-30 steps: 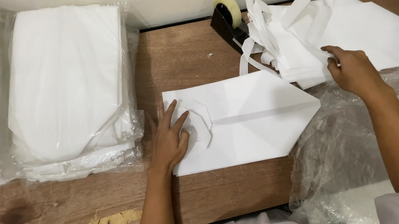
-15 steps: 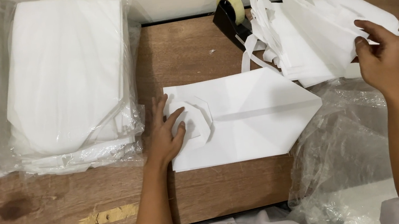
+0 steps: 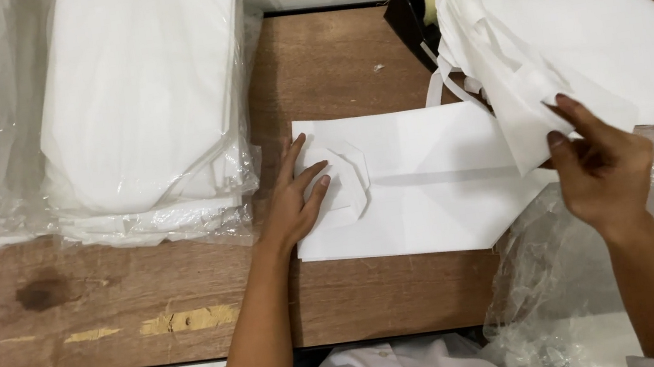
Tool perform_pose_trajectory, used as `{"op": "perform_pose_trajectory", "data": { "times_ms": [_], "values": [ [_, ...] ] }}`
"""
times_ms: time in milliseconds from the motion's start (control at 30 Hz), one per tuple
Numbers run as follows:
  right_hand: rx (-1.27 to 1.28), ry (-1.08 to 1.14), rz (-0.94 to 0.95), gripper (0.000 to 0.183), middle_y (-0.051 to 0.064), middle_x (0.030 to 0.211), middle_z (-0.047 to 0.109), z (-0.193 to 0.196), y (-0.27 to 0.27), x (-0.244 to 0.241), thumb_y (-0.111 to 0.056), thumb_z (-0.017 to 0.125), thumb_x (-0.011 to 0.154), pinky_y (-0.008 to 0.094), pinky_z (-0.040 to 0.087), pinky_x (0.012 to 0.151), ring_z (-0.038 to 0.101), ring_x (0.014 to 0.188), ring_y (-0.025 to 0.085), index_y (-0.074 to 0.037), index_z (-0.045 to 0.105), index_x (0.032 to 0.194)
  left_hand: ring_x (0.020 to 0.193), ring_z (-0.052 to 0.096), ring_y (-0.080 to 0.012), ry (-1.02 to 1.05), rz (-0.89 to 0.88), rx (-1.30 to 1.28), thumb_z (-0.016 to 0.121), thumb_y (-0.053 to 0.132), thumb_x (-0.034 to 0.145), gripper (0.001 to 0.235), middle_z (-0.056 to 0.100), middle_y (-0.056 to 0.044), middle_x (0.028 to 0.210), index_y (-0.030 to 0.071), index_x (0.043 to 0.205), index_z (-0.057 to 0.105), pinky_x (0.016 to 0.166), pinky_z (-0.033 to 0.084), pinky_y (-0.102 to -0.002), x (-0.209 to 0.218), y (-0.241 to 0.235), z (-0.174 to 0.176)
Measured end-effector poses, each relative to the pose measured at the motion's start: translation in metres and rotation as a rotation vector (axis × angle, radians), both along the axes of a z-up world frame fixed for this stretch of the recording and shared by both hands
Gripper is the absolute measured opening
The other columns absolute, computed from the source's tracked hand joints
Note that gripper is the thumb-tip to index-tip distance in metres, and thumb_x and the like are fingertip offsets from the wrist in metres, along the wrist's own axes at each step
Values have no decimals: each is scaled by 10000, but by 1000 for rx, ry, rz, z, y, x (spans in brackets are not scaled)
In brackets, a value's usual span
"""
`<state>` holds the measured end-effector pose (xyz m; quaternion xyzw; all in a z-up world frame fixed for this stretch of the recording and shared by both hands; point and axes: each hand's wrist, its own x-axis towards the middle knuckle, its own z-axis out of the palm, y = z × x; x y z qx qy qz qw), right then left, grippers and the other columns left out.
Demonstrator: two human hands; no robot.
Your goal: Counting individual white handle bags, stacking them, and placing the stack into a clear plastic protective bag.
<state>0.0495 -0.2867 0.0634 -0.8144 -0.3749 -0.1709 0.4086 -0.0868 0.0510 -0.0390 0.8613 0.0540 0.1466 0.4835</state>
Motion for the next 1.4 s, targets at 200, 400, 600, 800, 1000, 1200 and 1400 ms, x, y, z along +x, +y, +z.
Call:
{"op": "perform_pose_trajectory", "data": {
  "times_ms": [200, 400, 600, 800, 1000, 1200, 1400],
  "values": [
    [-63, 112, 109, 382, 107, 859, 638, -29, 41, -33, 44, 668, 879, 199, 438, 477, 485, 557, 105, 31, 592, 1253, 1451, 172, -292, -17, -15, -46, 236, 567, 950, 692, 245, -107, 1539, 48, 1374, 412, 1145, 221, -496, -2, 4, -8],
    [-71, 289, 288, 422, 237, 1067, 602, -45, 75, -55, 63, 642, 793, 421, 616, 578, 644, 929, 430, 31, 596, 1211, 1420, 199, -387, -47, -4, -65, 195, 619, 947, 774, 281, -220, 1504, 46, 1467, 220, 1178, 70, -535, -3, 8, -16],
    [-126, 428, 424, 436, 170, 915, 550, -56, 98, -69, 46, 621, 795, 402, 629, 576, 664, 866, 311, 34, 563, 1227, 1422, 218, -359, -63, 4, -52, 144, 709, 892, 875, 295, -203, 1504, 54, 1470, 181, 1185, 75, -502, 0, 9, -23],
    [-170, 493, 533, 461, 167, 890, 534, -58, 127, -86, 40, 602, 797, 396, 630, 550, 608, 815, 239, 48, 499, 1247, 1418, 215, -373, -132, -13, -208, 176, 679, 914, 845, 271, -207, 1505, 40, 1465, 131, 1175, 130, -516, -4, 8, -13],
    [-201, 478, 655, 429, 140, 875, 505, -66, 149, -94, 23, 575, 832, 382, 629, 587, 602, 821, 231, 24, 474, 1249, 1415, 207, -366, -227, -9, -290, 196, 682, 924, 841, 267, -205, 1499, 39, 1463, 139, 1177, 133, -502, -2, 9, -11],
    [-243, 410, 747, 362, 147, 847, 501, -72, 164, -97, -6, 568, 867, 410, 623, 618, 615, 820, 273, 20, 477, 1216, 1422, 209, -345, -179, 35, -264, 195, 514, 1000, 652, 262, -185, 1506, 60, 1468, 172, 1179, 130, -490, -6, 12, -3],
    [-330, 274, 782, 343, 146, 860, 528, -72, 174, -93, -102, 579, 887, 404, 617, 583, 626, 799, 312, -19, 489, 1207, 1405, 264, -329, -118, 64, -254, 323, 278, 1037, 429, 324, -171, 1472, 71, 1412, 329, 1162, 178, -471, -4, 16, -9]
  ]
}}
